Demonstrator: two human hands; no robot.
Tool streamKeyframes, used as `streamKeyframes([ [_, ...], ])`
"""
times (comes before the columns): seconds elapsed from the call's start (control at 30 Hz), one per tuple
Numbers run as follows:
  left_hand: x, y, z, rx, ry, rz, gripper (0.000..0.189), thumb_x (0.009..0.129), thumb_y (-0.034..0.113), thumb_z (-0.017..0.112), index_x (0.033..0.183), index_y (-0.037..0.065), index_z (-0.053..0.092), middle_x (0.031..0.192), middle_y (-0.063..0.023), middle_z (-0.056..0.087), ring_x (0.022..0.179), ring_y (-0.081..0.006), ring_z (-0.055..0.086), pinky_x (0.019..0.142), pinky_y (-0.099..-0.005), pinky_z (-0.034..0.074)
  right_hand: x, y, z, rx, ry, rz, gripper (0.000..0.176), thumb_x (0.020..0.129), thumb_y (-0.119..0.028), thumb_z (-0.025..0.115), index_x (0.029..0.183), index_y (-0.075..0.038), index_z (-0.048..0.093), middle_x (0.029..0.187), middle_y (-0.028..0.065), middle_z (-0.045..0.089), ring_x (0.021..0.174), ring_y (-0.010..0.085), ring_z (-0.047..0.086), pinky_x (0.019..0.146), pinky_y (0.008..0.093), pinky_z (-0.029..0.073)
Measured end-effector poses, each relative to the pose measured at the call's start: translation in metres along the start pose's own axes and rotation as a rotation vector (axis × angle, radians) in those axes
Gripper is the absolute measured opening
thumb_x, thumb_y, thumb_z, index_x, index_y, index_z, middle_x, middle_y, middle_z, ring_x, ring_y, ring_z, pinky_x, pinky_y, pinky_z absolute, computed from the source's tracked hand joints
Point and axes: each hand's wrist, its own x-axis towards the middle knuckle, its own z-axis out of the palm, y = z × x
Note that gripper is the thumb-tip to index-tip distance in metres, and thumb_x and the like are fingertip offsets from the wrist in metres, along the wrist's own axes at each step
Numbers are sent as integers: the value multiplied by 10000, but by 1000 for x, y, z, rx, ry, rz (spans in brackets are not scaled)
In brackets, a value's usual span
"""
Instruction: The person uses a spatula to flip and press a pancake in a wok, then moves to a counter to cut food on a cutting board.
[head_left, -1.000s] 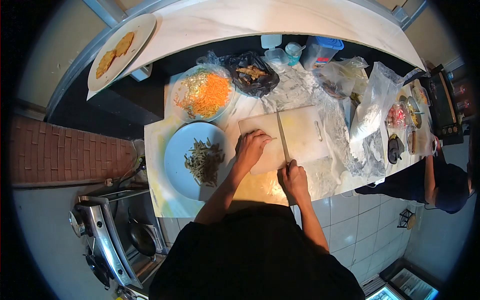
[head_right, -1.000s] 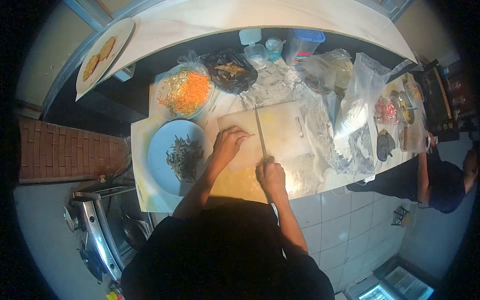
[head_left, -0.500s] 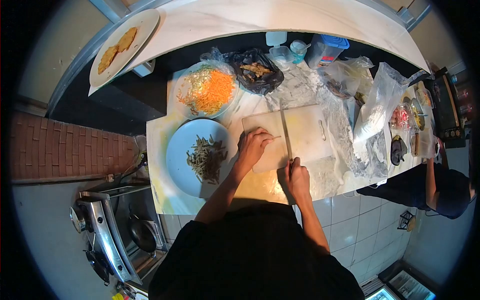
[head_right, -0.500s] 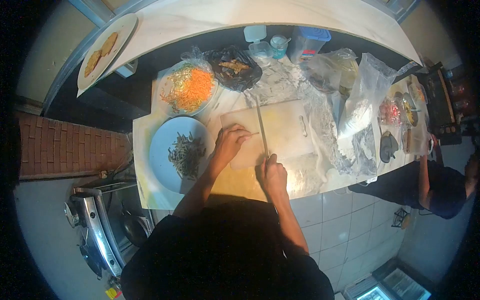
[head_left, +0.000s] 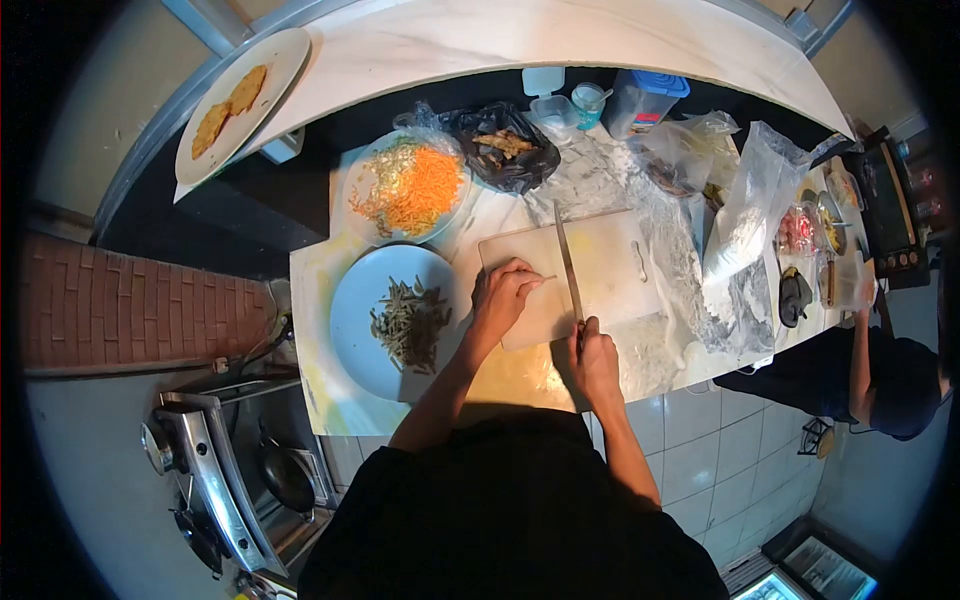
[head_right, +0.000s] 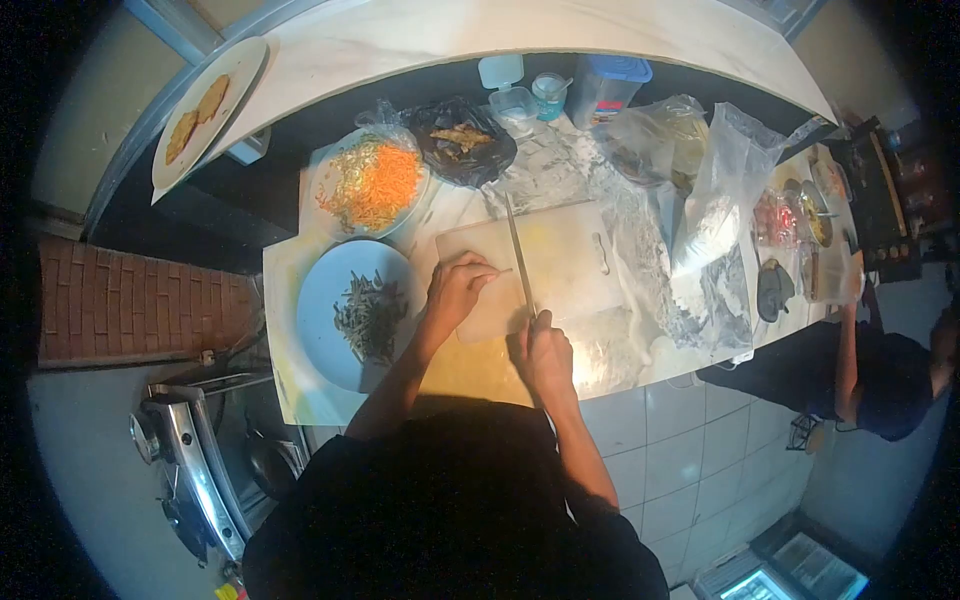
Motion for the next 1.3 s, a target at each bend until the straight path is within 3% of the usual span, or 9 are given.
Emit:
streamKeyframes([
  [0.57,4,-8,3,26,-19,1,124,763,51,679,875,78,725,864,-102,648,776,-279,635,691,-352,490,-1,5,11,-23,10,-55,221,880,-155,514,895,64,483,669,297,594,644,462,604,578,515,489],
  [0.77,3,-13,6,29,25,48,111,760,73,677,851,117,724,848,-59,646,745,-275,630,663,-367,489,3,-2,8,-27,-19,-10,215,907,-155,489,900,59,477,666,300,591,639,469,597,577,525,483],
  [1.3,1,-12,4,14,43,72,114,740,48,697,838,100,725,848,-72,644,754,-277,633,663,-361,492,2,-1,23,-165,-22,-13,236,839,-128,557,926,70,464,712,291,613,667,433,631,604,487,514],
])
